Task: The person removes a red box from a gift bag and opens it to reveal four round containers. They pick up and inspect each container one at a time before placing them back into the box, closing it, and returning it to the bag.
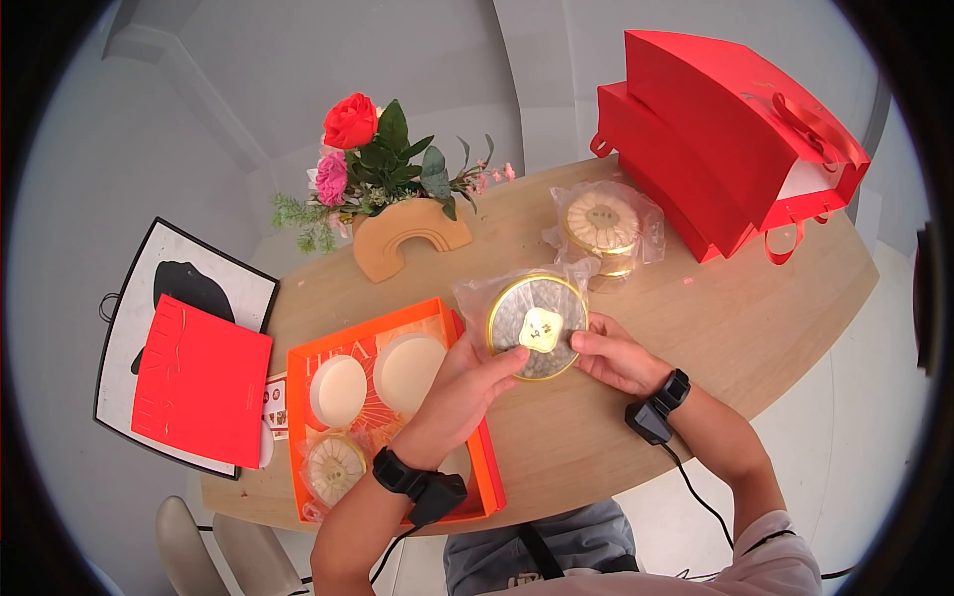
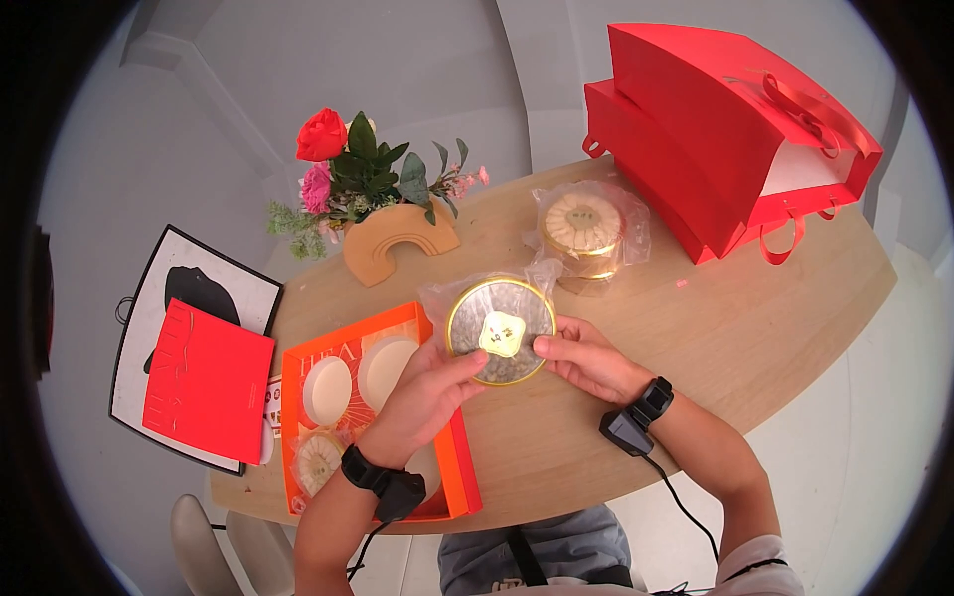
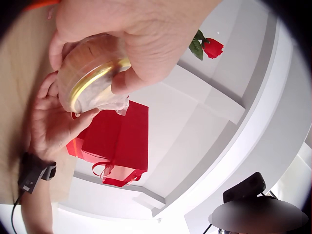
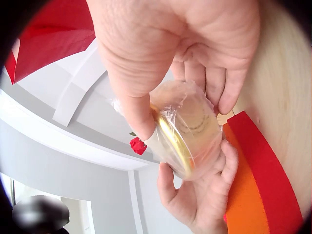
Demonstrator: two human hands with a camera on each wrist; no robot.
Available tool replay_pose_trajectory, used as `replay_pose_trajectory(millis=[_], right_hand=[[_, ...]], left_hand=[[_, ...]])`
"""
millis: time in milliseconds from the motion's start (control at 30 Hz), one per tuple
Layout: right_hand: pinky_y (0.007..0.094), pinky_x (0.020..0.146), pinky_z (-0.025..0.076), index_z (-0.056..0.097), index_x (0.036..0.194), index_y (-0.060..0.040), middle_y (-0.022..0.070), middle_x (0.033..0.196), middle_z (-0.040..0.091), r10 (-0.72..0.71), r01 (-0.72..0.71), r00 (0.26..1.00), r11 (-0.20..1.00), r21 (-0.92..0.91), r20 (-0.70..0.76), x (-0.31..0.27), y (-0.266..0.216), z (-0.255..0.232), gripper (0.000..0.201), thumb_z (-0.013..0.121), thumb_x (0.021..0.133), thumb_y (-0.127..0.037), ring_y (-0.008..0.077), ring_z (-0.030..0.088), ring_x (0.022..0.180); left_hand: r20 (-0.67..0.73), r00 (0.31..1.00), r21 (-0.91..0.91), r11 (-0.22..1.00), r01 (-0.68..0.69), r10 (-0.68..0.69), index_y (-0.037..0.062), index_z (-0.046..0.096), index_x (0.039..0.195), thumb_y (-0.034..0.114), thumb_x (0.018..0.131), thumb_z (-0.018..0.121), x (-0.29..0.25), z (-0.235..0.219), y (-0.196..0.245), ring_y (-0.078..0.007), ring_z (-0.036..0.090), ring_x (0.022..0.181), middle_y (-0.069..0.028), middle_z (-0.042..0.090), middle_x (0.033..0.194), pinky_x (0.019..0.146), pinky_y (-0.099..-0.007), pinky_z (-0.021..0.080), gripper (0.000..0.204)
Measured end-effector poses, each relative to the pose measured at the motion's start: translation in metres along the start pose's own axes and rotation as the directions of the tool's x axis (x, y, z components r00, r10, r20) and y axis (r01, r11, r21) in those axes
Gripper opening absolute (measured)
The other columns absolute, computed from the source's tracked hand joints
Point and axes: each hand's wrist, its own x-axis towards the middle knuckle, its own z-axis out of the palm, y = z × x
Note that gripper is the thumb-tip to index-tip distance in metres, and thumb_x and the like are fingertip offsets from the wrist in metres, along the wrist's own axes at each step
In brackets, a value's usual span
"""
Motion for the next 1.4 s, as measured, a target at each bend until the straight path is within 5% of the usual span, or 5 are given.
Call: replay_pose_trajectory(millis=[400, 700, 867, 1000, 1400], right_hand=[[0.0323, 0.108, 0.047, 0.055, 0.133, 0.0006, 0.0078, 0.129, 0.064, -0.021, 0.017, 0.994, 0.999, -0.033, -0.109, 0.003, 0.001, 0.0, 0.041, 0.066, 0.098, -0.017, 0.0156, 0.06, 0.12], [0.0353, 0.108, 0.05, 0.058, 0.126, 0.0064, 0.0108, 0.125, 0.066, -0.013, -0.036, 0.951, 0.988, -0.152, -0.31, 0.014, -0.003, 0.013, 0.038, 0.065, 0.099, -0.02, 0.0174, 0.063, 0.116], [0.0299, 0.094, 0.054, 0.062, 0.117, 0.0019, 0.0067, 0.112, 0.067, -0.001, -0.104, 0.906, 0.969, -0.226, -0.424, 0.031, -0.001, 0.018, 0.037, 0.069, 0.097, -0.027, 0.0132, 0.065, 0.104], [0.0297, 0.093, 0.055, 0.062, 0.115, -0.0015, 0.0022, 0.104, 0.064, 0.017, -0.173, 0.894, 0.935, -0.31, -0.447, 0.05, 0.005, 0.005, 0.035, 0.071, 0.095, -0.029, 0.0116, 0.065, 0.097], [0.0343, 0.087, 0.056, 0.064, 0.117, 0.0033, 0.0067, 0.108, 0.065, -0.046, -0.227, 0.863, 0.854, -0.468, -0.502, 0.07, -0.009, 0.017, 0.046, 0.074, 0.09, -0.033, 0.0158, 0.064, 0.095]], left_hand=[[-0.023, 0.998, -0.06, 0.996, -0.063, 0.062, 0.0055, 0.03, 0.152, 0.007, 0.093, 0.063, -0.002, 0.005, 0.001, -0.0207, 0.049, 0.134, -0.0096, 0.049, 0.146, 0.114, -0.0417, 0.036, 0.068], [-0.159, 0.963, 0.103, 0.974, -0.201, 0.216, 0.0022, 0.0, 0.16, 0.011, 0.089, 0.071, -0.042, 0.007, 0.064, -0.0363, 0.009, 0.155, -0.023, 0.013, 0.166, 0.122, -0.0436, 0.021, 0.101], [0.104, 0.933, 0.681, 0.659, -0.318, 0.344, 0.0004, 0.044, 0.147, 0.021, 0.091, 0.074, -0.091, 0.001, 0.083, -0.0291, 0.053, 0.134, -0.0181, 0.049, 0.15, 0.11, -0.041, 0.044, 0.067], [0.151, 0.96, 0.733, 0.625, -0.268, 0.235, 0.0018, 0.064, 0.127, 0.022, 0.09, 0.075, -0.128, 0.0, 0.076, -0.0204, 0.065, 0.114, -0.0111, 0.068, 0.123, 0.101, -0.0363, 0.05, 0.044], [-0.039, 0.918, 0.978, 0.203, -0.046, 0.394, -0.0012, 0.062, 0.128, 0.029, 0.084, 0.079, -0.181, -0.085, 0.082, -0.0244, 0.065, 0.111, -0.0157, 0.066, 0.124, 0.094, -0.035, 0.052, 0.056]])
